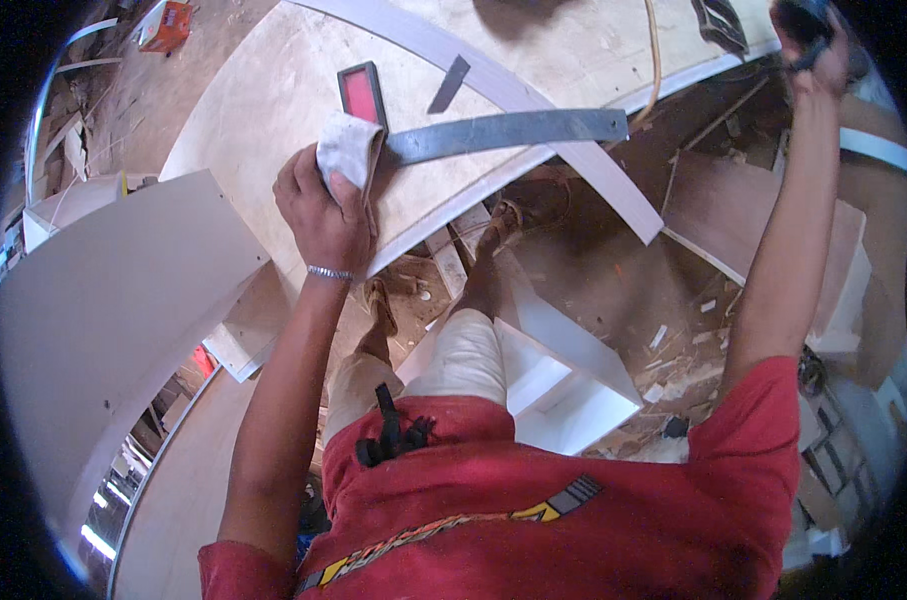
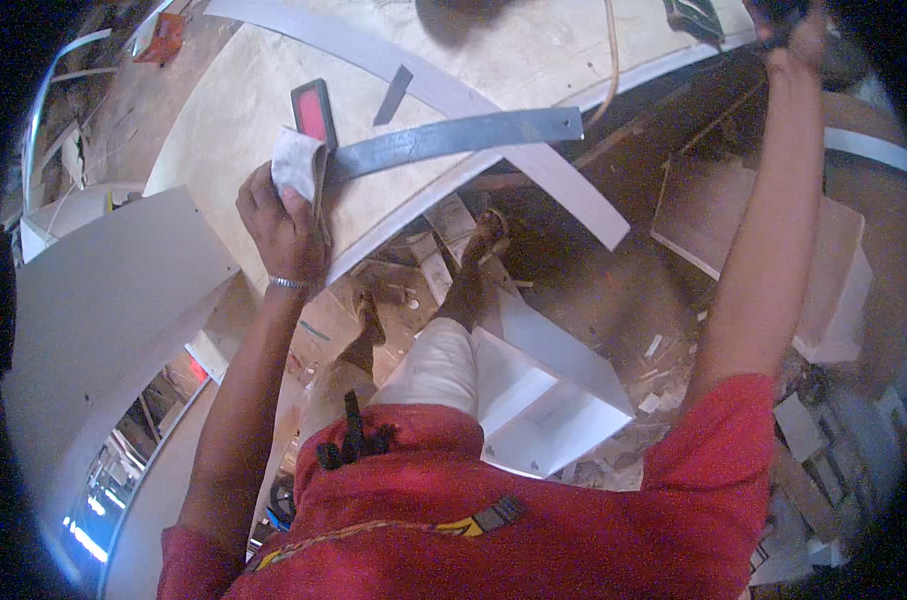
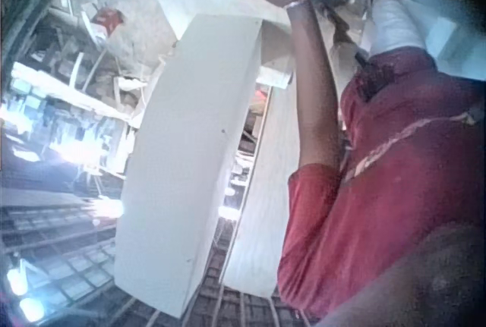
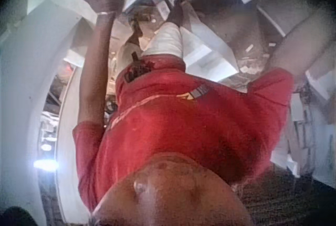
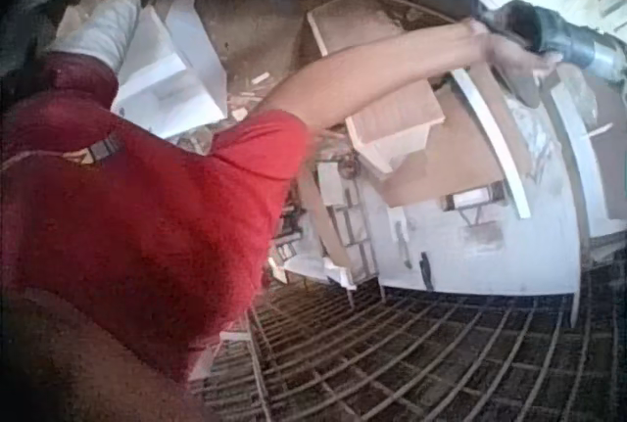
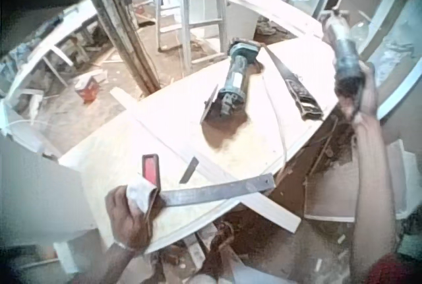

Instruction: The person applies a thin wood strip to the edge of a white cabinet using adhesive and a square tool, then wipes down the surface with a cloth.

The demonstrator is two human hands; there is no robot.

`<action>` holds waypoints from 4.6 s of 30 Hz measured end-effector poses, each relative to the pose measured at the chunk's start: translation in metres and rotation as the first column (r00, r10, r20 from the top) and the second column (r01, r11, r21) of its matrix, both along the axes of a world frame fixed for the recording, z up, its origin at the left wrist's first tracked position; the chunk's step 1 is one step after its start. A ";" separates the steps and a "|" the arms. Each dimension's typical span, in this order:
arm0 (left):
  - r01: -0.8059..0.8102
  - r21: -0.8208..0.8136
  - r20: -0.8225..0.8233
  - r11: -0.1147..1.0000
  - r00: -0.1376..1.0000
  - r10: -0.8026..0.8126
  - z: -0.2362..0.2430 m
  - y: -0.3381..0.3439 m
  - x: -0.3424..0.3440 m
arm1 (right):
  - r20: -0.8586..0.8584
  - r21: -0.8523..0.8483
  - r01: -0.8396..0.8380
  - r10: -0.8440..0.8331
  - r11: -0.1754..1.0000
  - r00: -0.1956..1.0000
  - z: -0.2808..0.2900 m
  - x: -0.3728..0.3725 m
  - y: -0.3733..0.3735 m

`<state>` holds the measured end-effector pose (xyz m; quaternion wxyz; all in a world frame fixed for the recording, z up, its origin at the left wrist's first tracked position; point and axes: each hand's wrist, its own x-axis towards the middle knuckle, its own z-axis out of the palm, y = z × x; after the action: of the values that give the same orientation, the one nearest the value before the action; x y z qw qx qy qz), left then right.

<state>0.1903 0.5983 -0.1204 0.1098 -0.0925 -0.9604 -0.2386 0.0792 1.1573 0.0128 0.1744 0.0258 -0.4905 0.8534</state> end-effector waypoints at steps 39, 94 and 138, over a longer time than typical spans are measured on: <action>-0.277 0.756 -0.646 -0.593 -0.166 -0.745 0.430 -0.115 0.178 | 0.155 0.914 0.276 -0.885 0.297 0.438 0.051 0.539 -0.517; -0.308 0.887 -0.444 -0.343 -0.374 -0.814 0.463 -0.232 0.369 | 0.458 0.850 -0.170 -0.539 0.499 0.707 -0.080 0.502 -0.509; 0.188 0.820 0.306 0.540 0.654 -0.692 0.381 -0.564 0.327 | 0.654 -0.271 0.953 -0.701 0.133 0.284 -0.217 1.091 -0.263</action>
<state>0.5170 0.0345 0.2608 -0.2424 -0.2145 -0.7010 -0.6355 1.1700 0.8942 -0.2039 0.5275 -0.4791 -0.1203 0.6911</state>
